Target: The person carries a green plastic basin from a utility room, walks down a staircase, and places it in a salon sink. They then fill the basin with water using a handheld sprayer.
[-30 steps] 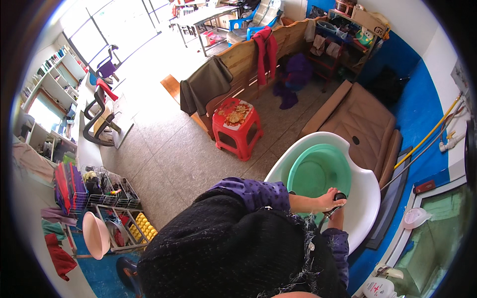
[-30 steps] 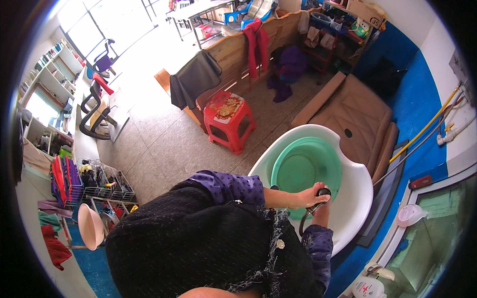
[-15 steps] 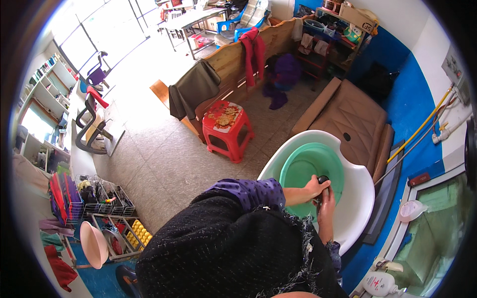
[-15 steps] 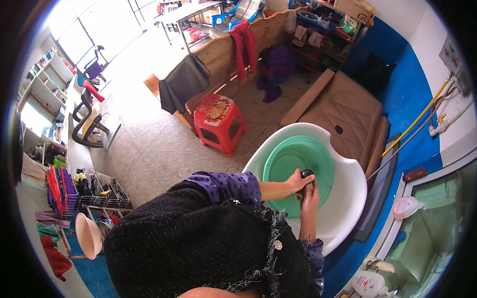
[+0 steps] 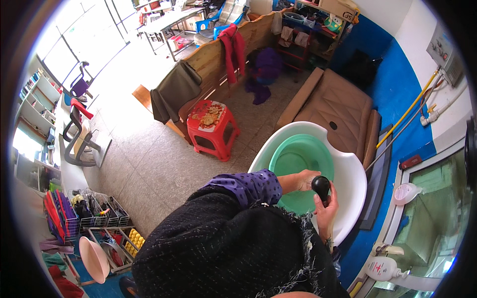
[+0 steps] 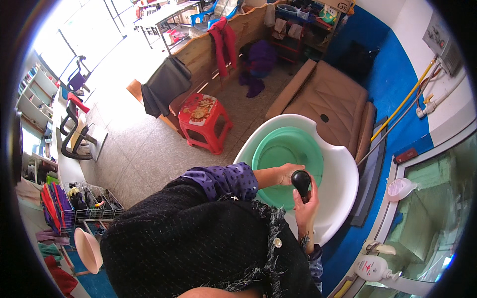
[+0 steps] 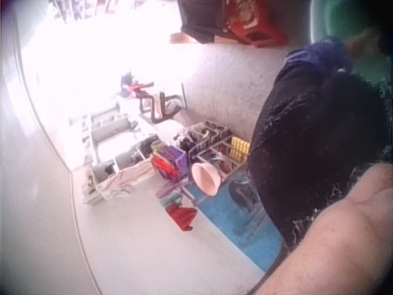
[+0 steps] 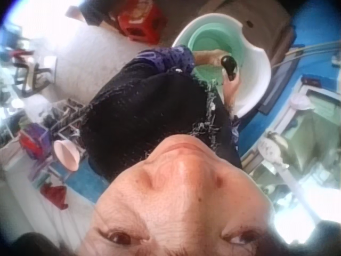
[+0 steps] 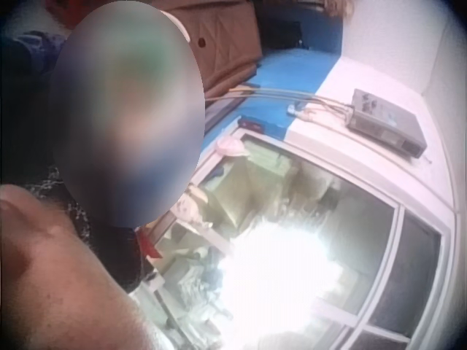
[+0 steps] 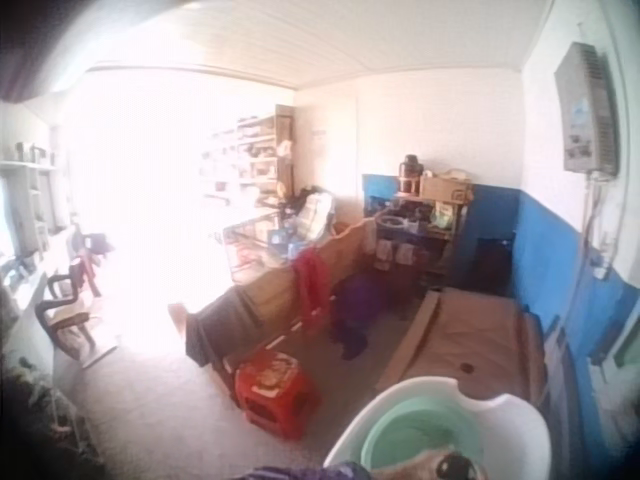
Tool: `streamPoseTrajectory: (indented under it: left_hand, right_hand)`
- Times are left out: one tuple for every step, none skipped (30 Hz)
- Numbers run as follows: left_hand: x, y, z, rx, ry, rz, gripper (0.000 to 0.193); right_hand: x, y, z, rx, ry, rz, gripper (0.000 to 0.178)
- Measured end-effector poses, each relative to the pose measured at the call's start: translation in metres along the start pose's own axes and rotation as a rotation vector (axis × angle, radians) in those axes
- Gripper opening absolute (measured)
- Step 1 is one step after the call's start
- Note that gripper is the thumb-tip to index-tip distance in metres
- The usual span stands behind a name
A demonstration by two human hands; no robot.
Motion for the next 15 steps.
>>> streamPoseTrajectory:
  left_hand:
    - [0.001,0.001,0.002,-0.027,0.005,0.005,0.022]
    - [0.002,0.000,0.004,-0.049,0.011,-0.027,0.019]
    - [0.003,-0.001,0.007,-0.024,-0.001,-0.061,0.019]
    - [0.004,-0.003,0.009,0.006,-0.013,-0.131,0.018]
    - [0.005,-0.004,0.010,0.023,-0.011,-0.163,0.018]
    - [0.006,-0.006,0.011,0.038,-0.008,-0.199,0.019]
    - [0.008,-0.008,0.011,0.041,0.009,-0.195,0.019]
    - [0.009,-0.010,0.012,0.012,-0.020,-0.192,0.020]
    - [0.011,-0.012,0.010,0.061,0.032,-0.189,0.021]
    - [0.013,-0.016,0.008,0.077,0.039,-0.187,0.021]
    - [0.014,-0.021,0.007,0.087,0.045,-0.228,0.021]
    - [0.016,-0.023,0.006,0.097,0.021,-0.196,0.021]
    - [0.017,-0.027,0.005,0.099,0.009,-0.212,0.022]
    - [0.018,-0.030,0.004,0.100,-0.003,-0.208,0.022]
    - [0.018,-0.034,0.002,0.108,0.004,-0.220,0.021]
  right_hand:
    - [-0.003,-0.003,0.003,-0.027,0.007,-0.048,0.057]
    - [-0.005,-0.005,0.006,-0.034,0.001,-0.074,0.057]
    - [-0.007,-0.007,0.008,-0.023,-0.009,-0.103,0.057]
    - [-0.008,-0.008,0.007,-0.035,-0.001,-0.107,0.057]
    - [-0.009,-0.009,0.006,-0.027,0.005,-0.113,0.057]
    - [-0.011,-0.011,0.001,-0.034,0.089,-0.138,0.057]
    - [-0.011,-0.009,0.003,0.000,0.003,-0.115,0.057]
    - [-0.011,-0.009,0.001,0.020,-0.006,-0.112,0.057]
    - [-0.010,-0.009,-0.001,0.050,0.005,-0.103,0.058]
    - [-0.009,-0.009,-0.001,0.040,-0.018,-0.103,0.057]
    - [-0.008,-0.009,-0.002,0.038,-0.014,-0.109,0.057]
    - [-0.006,-0.009,-0.003,0.037,-0.010,-0.115,0.056]
    - [-0.005,-0.009,-0.003,0.032,-0.016,-0.121,0.056]
    - [-0.003,-0.010,-0.003,0.033,-0.009,-0.123,0.056]
    - [-0.002,-0.009,-0.003,0.035,-0.005,-0.118,0.056]
Point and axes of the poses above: each hand's wrist, its own x-axis towards the middle knuckle, its own y-axis out of the palm, z = x × y, the point moved 5 cm from there along x, towards the middle knuckle, and after that the axes turned 5 degrees about z, right-handed, at the moved point
